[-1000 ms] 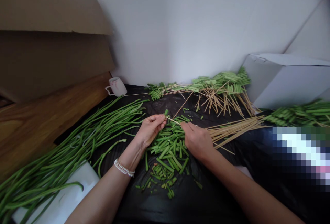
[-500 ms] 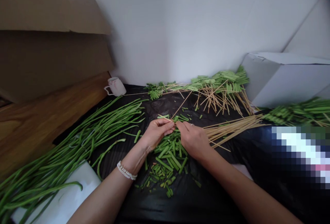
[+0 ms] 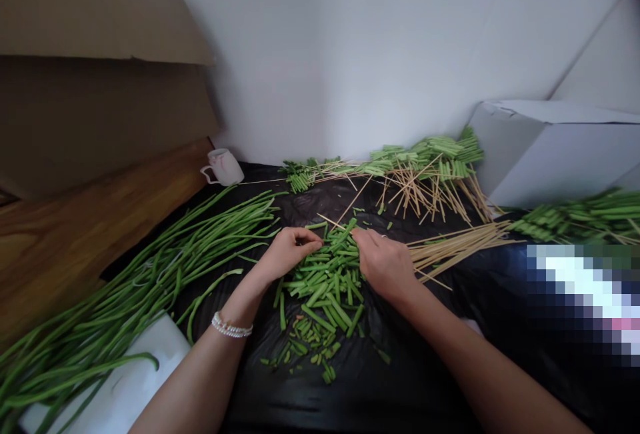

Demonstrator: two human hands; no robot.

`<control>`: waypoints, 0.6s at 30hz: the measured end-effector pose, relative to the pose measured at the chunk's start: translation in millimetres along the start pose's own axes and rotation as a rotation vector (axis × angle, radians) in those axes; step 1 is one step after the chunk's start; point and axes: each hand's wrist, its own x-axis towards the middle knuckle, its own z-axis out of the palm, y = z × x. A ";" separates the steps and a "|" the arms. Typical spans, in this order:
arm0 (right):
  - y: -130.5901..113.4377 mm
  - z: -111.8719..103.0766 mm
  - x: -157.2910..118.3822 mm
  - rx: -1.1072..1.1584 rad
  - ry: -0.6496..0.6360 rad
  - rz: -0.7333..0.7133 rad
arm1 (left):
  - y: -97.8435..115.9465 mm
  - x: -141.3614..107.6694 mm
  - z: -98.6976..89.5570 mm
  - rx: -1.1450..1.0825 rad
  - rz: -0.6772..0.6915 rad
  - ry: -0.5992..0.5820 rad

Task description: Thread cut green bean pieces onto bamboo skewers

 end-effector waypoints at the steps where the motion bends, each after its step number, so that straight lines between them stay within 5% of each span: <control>1: -0.4 0.1 -0.1 -0.001 0.002 0.002 | -0.8 -0.5 -0.9 0.064 0.010 -0.009; 11: -1.3 1.3 -0.9 -0.006 -0.024 -0.001 | -3.0 -3.7 -8.8 0.532 0.220 -0.095; 18: -1.3 2.5 -1.5 -0.015 -0.037 0.005 | -5.5 0.5 6.5 0.479 0.310 0.148</control>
